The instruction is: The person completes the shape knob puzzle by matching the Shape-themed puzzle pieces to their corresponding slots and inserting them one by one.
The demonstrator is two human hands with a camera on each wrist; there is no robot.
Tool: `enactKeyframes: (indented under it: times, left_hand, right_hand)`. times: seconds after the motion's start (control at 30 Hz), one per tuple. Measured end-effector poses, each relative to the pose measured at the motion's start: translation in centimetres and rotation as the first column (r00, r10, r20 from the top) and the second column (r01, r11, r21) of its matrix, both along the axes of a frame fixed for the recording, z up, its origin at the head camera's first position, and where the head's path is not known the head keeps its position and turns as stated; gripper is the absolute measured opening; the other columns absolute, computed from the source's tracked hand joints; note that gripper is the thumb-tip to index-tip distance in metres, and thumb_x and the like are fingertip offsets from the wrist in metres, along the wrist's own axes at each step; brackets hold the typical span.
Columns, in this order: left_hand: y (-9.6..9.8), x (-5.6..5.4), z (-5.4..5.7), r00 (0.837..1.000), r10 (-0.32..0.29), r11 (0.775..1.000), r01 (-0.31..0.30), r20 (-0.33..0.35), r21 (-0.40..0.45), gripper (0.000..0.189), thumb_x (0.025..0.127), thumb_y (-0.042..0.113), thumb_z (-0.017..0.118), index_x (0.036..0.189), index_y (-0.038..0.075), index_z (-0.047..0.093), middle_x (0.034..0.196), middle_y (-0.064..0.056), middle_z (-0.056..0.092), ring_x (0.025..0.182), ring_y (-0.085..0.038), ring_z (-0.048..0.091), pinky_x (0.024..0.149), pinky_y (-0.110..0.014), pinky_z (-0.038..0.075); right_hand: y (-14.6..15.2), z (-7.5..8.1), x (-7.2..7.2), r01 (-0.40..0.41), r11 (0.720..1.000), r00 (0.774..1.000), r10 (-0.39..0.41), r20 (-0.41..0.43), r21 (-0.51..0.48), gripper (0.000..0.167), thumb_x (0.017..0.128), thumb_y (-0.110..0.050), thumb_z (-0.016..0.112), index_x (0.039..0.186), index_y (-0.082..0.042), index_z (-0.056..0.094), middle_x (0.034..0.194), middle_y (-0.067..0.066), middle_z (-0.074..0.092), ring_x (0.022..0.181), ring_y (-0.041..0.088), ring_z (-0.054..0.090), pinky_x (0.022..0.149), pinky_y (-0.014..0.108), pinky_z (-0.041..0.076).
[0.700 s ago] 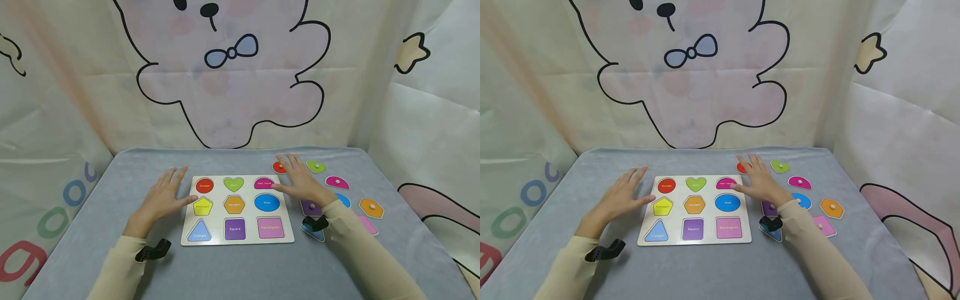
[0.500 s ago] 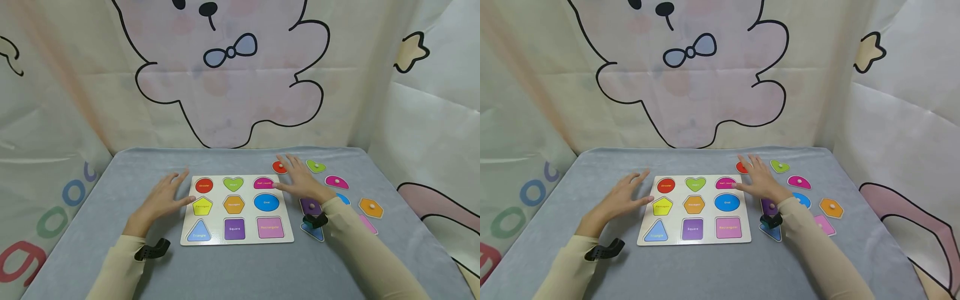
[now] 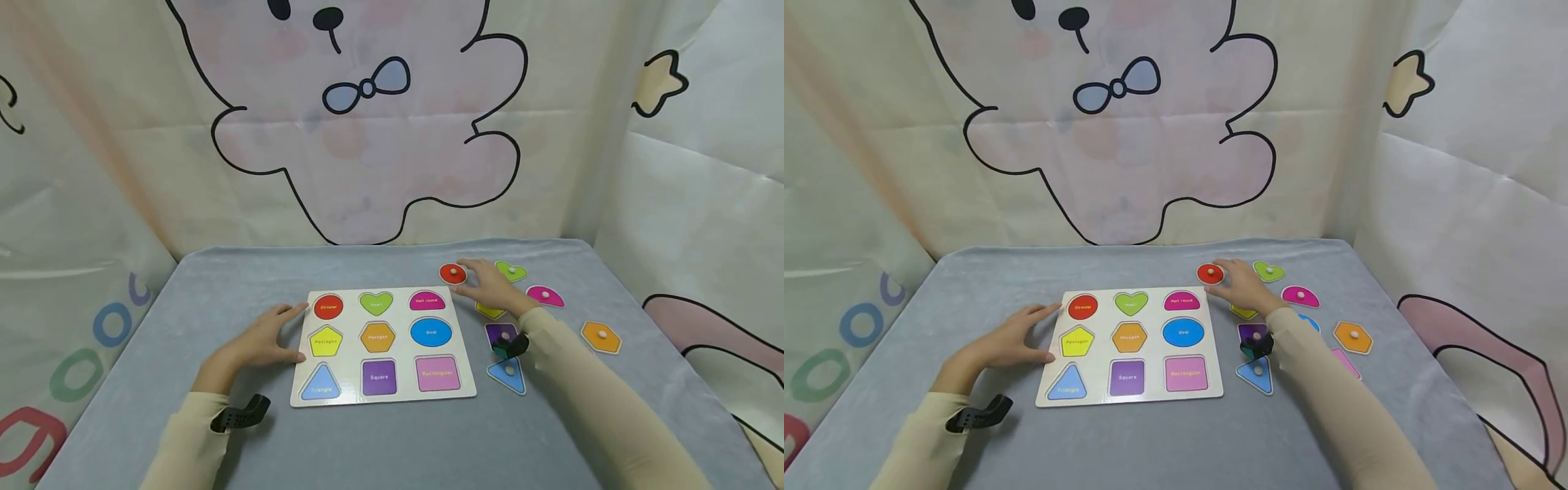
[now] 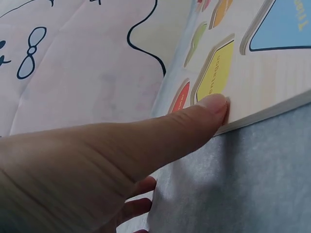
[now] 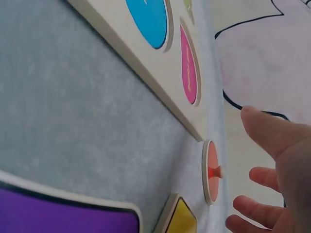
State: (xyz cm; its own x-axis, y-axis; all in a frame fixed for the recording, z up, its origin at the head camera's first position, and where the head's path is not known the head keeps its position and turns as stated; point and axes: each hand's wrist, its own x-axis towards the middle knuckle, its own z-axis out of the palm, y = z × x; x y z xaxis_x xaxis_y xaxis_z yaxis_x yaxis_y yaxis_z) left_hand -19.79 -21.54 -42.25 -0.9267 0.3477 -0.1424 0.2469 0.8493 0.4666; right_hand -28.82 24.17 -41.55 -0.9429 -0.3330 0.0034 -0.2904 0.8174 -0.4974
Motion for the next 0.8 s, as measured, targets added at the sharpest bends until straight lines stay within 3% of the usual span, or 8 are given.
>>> enactKeyframes:
  times: [0.2, 0.37, 0.6, 0.8]
  left_hand:
    - [-0.1, 0.1, 0.1, 0.999, 0.012, 1.0, -0.011, 0.036, -0.018, 0.092, 0.073, 0.04, 0.089, 0.151, 0.012, 0.048, 0.155, -0.032, 0.037, 0.141, -0.054, 0.036, 0.111, -0.071, 0.036]
    - [0.0, 0.2, 0.3, 0.998, 0.038, 0.999, -0.038, 0.053, -0.006, 0.091, 0.073, 0.038, 0.09, 0.15, 0.013, 0.049, 0.156, -0.031, 0.035, 0.142, -0.055, 0.033, 0.111, -0.071, 0.036]
    - [0.2, 0.3, 0.5, 0.997, 0.052, 0.998, -0.051, 0.052, -0.024, 0.092, 0.072, 0.038, 0.09, 0.15, 0.013, 0.05, 0.156, -0.031, 0.035, 0.142, -0.055, 0.033, 0.11, -0.072, 0.036]
    - [0.4, 0.3, 0.6, 0.997, 0.056, 0.998, -0.054, 0.048, -0.027, 0.092, 0.071, 0.038, 0.091, 0.149, 0.013, 0.05, 0.156, -0.031, 0.035, 0.141, -0.056, 0.034, 0.109, -0.072, 0.037]
  right_hand:
    - [0.4, -0.5, -1.1, 0.028, 0.996, 0.994, -0.019, 0.112, -0.08, 0.064, 0.098, -0.032, 0.067, 0.149, -0.001, 0.045, 0.14, 0.029, 0.052, 0.127, 0.046, 0.052, 0.107, 0.058, 0.048]
    - [0.7, -0.7, -2.1, 0.086, 0.987, 0.981, -0.06, 0.186, -0.138, 0.058, 0.1, -0.033, 0.063, 0.147, -0.004, 0.048, 0.136, 0.025, 0.056, 0.124, 0.04, 0.053, 0.107, 0.053, 0.05]
    - [0.5, -0.4, -2.7, 0.207, 0.951, 0.942, -0.13, 0.311, -0.23, 0.045, 0.103, -0.024, 0.06, 0.143, -0.004, 0.055, 0.14, 0.026, 0.052, 0.125, 0.038, 0.048, 0.111, 0.05, 0.045]
    - [0.1, -0.1, -3.2, 0.23, 0.948, 0.933, -0.15, 0.328, -0.22, 0.038, 0.102, -0.017, 0.06, 0.136, -0.001, 0.061, 0.132, 0.025, 0.056, 0.111, 0.032, 0.055, 0.098, 0.038, 0.051]
